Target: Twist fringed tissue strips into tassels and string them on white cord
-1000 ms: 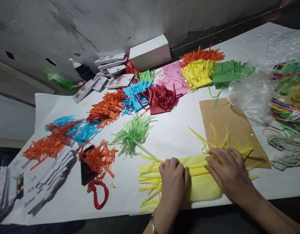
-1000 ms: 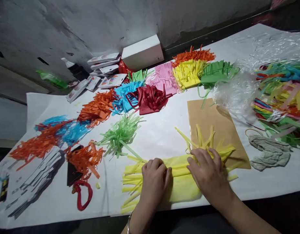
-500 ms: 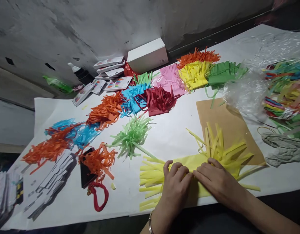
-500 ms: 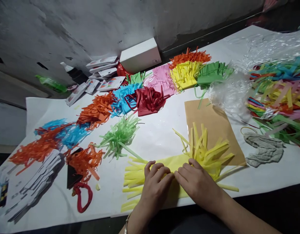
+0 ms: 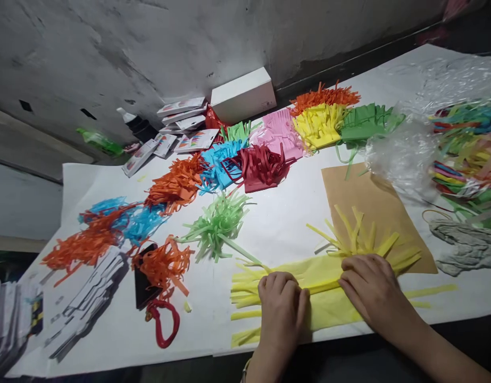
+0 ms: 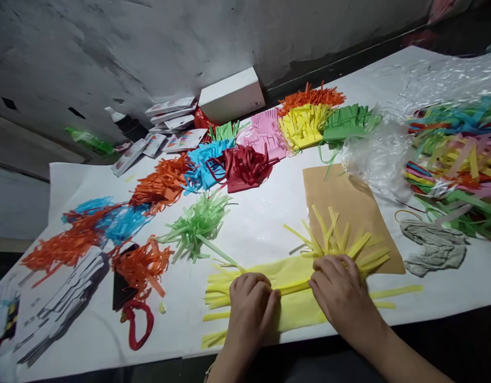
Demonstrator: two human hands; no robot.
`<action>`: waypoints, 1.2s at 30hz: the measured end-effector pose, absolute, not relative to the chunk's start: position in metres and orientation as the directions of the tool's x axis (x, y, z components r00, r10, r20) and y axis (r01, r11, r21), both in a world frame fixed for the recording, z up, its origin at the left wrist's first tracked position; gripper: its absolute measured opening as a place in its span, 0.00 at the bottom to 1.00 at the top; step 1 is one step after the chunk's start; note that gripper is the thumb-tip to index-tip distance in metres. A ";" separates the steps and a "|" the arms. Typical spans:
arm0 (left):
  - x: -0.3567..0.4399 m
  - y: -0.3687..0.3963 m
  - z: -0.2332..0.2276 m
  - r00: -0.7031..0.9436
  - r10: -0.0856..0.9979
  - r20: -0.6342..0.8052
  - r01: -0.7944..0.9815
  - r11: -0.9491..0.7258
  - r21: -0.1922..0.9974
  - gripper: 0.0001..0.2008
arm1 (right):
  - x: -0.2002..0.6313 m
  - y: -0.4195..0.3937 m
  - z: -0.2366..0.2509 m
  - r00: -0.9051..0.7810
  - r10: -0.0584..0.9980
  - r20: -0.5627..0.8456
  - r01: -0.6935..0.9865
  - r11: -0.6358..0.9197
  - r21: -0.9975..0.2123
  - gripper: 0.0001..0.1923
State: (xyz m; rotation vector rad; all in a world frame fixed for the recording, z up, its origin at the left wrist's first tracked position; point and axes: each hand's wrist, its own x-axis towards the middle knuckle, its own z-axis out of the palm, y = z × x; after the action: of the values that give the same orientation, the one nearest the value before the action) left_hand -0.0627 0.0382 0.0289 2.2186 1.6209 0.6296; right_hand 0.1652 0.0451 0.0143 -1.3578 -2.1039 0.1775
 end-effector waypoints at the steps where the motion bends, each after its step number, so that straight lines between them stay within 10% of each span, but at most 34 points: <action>1: -0.061 0.039 0.028 0.228 0.964 0.140 0.825 -0.267 0.497 0.08 | 0.162 0.045 0.015 -0.240 0.869 0.433 0.800 0.430 -0.419 0.12; 20: -0.053 0.046 0.020 0.437 0.804 0.403 0.713 -0.583 0.390 0.10 | 0.143 0.047 0.007 -0.512 0.736 0.442 0.624 0.673 -0.397 0.18; 36: -0.056 0.041 0.036 0.360 0.917 0.172 0.768 -0.396 0.504 0.08 | 0.177 0.039 0.014 -0.326 0.864 0.384 0.667 0.498 -0.554 0.08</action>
State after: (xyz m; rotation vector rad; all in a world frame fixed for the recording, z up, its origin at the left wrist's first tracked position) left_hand -0.0563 0.0413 0.0363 2.2898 1.4826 0.6179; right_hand 0.1773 0.0387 0.0136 -1.2517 -2.0939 0.3910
